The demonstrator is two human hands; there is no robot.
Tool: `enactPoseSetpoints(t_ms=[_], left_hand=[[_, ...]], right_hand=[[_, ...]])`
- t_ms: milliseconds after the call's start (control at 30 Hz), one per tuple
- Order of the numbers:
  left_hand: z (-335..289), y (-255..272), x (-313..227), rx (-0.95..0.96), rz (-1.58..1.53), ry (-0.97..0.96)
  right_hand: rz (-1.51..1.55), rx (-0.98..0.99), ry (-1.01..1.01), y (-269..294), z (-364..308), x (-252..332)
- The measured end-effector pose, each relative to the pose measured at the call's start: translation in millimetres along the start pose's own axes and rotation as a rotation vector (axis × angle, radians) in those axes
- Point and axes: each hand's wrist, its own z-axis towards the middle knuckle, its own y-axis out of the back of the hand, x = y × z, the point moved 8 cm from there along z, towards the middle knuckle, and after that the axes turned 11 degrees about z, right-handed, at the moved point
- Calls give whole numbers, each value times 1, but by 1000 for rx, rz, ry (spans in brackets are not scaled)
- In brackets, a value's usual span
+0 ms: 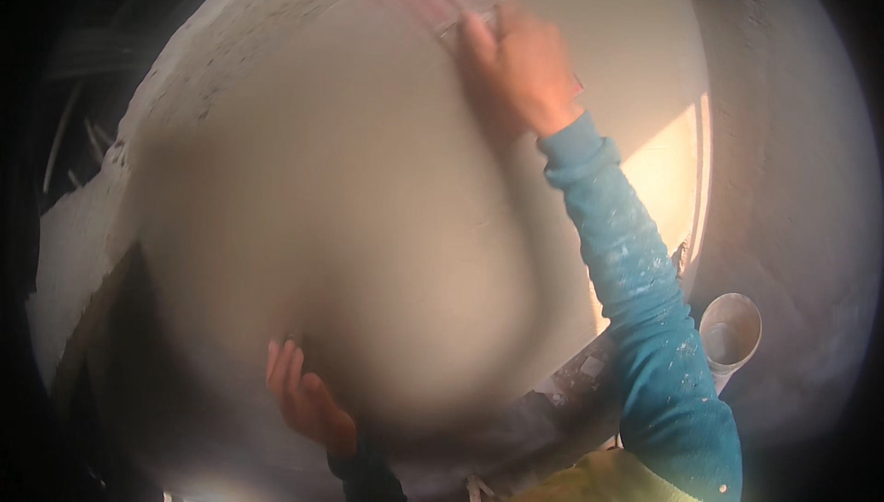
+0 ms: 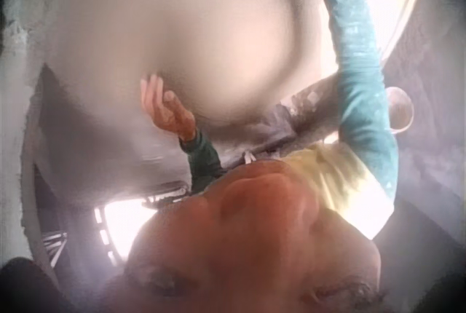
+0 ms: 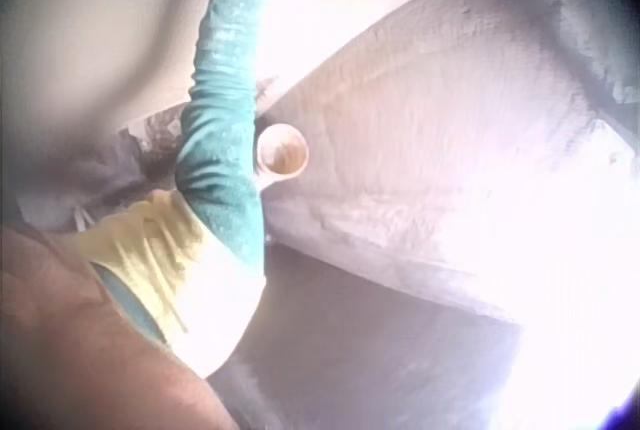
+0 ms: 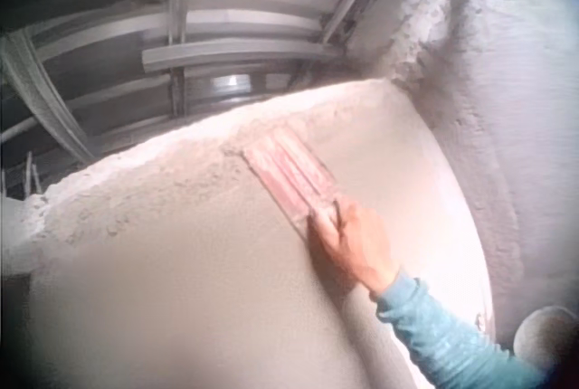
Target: The person scoops wet plaster from a bucket onto a hawk and applies it to a wall using a trowel, smoothing the surface in repeated strokes. The person works on a vertical wall surface, periodically reloading the hawk and continuing to spread and level the plaster.
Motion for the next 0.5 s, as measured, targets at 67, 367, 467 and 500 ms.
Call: enactPoseSetpoints(t_ms=[67, 367, 467, 500], left_hand=[[0, -10, -9, -7, 5, -8], [11, -52, -63, 7, 27, -81], [21, -66, -84, 37, -42, -96], [20, -77, -87, 32, -96, -98]], right_hand=[[6, -40, -84, 25, 20, -53], [94, -166, -455, 124, 54, -333], [-62, -245, -587, 188, 49, -440], [-104, -287, -616, 232, 53, -469]])
